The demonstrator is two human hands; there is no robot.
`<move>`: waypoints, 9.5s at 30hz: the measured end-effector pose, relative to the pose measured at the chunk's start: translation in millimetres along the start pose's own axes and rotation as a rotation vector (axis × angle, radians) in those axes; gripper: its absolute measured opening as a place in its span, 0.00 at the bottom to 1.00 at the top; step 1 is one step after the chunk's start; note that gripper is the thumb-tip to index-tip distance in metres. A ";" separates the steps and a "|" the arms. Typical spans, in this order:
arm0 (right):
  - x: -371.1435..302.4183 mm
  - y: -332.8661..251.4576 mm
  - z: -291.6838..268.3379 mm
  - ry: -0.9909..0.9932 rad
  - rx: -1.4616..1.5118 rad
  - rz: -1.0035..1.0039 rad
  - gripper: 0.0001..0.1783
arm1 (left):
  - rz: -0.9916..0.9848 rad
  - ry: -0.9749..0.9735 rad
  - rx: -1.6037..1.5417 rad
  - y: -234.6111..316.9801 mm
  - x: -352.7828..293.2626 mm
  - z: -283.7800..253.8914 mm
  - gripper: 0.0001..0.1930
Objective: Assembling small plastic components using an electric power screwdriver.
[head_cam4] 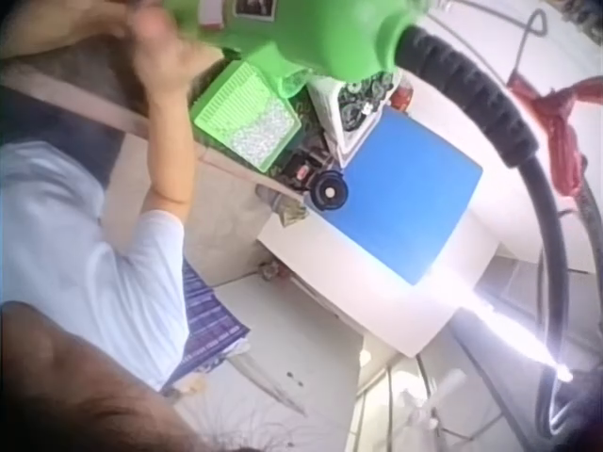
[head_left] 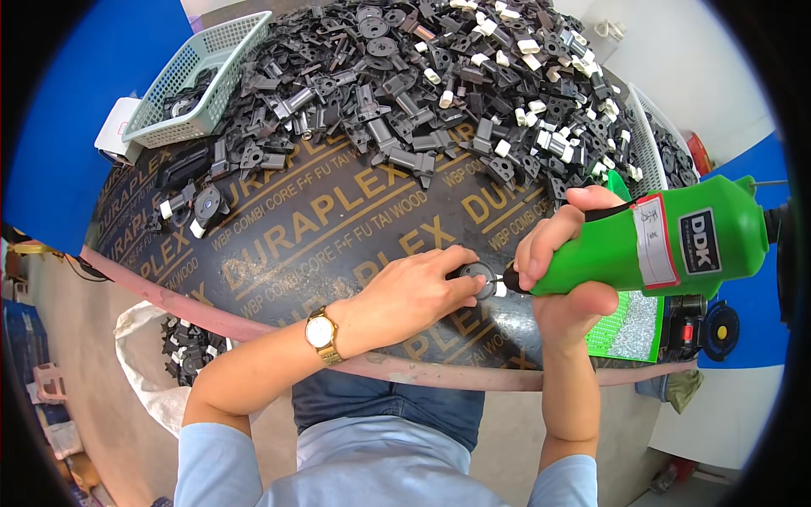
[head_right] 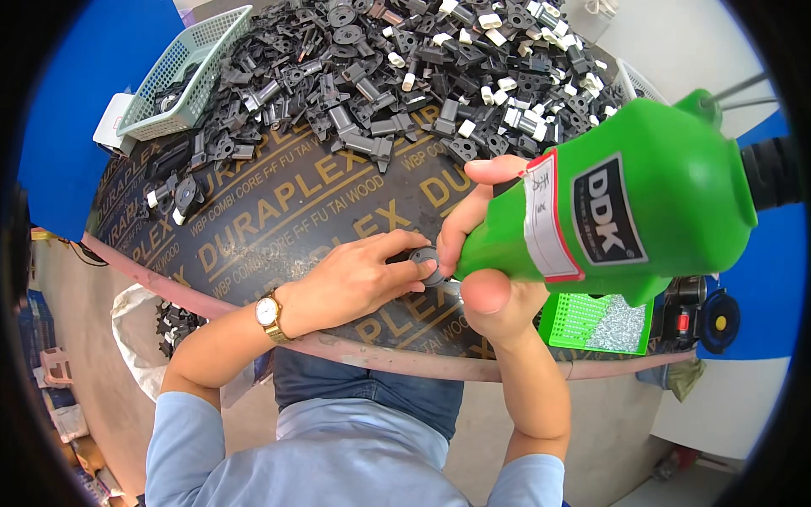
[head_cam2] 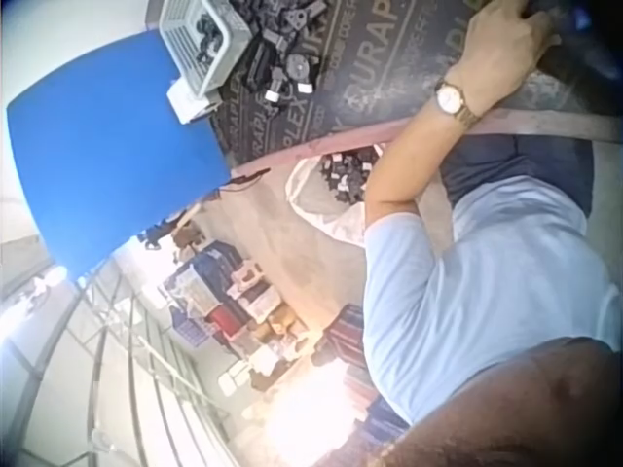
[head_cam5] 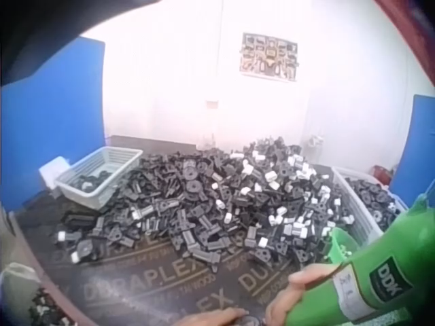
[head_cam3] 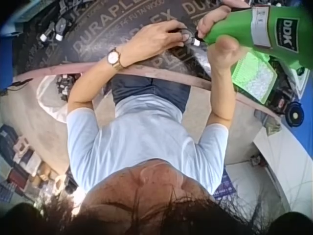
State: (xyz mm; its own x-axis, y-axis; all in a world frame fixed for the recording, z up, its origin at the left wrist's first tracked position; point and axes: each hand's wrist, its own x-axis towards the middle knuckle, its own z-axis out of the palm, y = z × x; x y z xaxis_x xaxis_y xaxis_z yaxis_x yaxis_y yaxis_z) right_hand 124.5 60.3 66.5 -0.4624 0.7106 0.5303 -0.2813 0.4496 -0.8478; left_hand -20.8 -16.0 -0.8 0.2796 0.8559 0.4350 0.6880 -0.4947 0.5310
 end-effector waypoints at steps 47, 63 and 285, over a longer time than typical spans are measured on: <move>-30.8 1.3 -153.4 0.568 -0.378 -0.175 0.37 | -0.051 0.038 0.051 2.7 5.5 -1.5 0.12; -27.5 4.0 -149.1 0.540 -0.415 -0.167 0.37 | -0.066 0.039 0.091 1.6 6.7 -1.3 0.12; -29.1 -10.4 -78.9 0.402 0.062 -0.153 0.38 | -1.041 0.055 0.426 51.4 -209.1 -188.1 0.18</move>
State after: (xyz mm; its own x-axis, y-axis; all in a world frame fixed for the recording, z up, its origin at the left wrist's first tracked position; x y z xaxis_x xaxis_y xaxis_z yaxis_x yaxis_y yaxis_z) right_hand 207.2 77.7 60.5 -0.0504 0.7983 0.6001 -0.3769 0.5413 -0.7517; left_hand -169.8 -248.8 72.3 -0.5865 0.8091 -0.0379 0.7449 0.5572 0.3671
